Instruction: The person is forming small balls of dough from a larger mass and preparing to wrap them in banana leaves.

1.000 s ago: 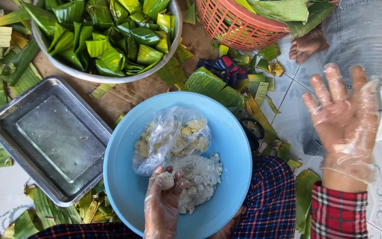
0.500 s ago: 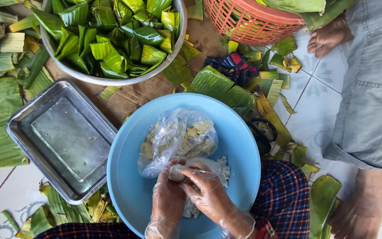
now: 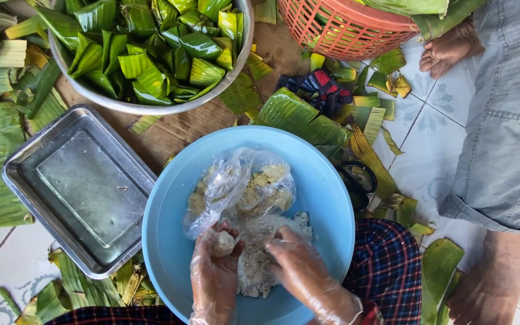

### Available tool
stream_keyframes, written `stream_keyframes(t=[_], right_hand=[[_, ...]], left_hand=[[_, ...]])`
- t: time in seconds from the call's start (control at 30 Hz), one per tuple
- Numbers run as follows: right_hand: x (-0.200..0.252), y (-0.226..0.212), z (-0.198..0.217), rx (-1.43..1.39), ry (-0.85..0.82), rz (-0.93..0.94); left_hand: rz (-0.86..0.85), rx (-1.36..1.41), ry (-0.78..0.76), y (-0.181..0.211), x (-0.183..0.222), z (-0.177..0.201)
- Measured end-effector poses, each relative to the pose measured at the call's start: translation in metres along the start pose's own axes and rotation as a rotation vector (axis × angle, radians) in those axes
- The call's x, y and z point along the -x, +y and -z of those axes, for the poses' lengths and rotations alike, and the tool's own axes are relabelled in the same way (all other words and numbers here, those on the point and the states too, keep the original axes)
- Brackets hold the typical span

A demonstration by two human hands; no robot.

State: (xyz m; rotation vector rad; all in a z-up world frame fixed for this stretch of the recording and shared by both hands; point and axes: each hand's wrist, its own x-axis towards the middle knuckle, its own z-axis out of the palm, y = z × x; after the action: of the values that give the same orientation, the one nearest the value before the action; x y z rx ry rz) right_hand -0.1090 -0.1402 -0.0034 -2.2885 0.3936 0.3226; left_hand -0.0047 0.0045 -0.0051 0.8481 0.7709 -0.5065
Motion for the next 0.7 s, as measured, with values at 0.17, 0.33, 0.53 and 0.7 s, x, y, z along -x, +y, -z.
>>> stream_keyframes(t=[0.17,0.33,0.53,0.7], right_hand=[[-0.012,0.028,-0.027,0.171,-0.084,-0.063],[-0.005,0.001,0.041,-0.121,-0.009,0.038],[0.003,-0.019,0.049,-0.118,-0.089,-0.003],[0.003,-0.009,-0.015,0.176,-0.054,0.031]], left_hand=[[0.058,-0.045,0.027,0.003,0.0,-0.004],[0.106,-0.084,0.01,0.001,0.002,-0.009],[0.219,-0.033,-0.252,-0.009,0.002,-0.015],[0.255,-0.005,-0.283,-0.011,-0.017,-0.028]])
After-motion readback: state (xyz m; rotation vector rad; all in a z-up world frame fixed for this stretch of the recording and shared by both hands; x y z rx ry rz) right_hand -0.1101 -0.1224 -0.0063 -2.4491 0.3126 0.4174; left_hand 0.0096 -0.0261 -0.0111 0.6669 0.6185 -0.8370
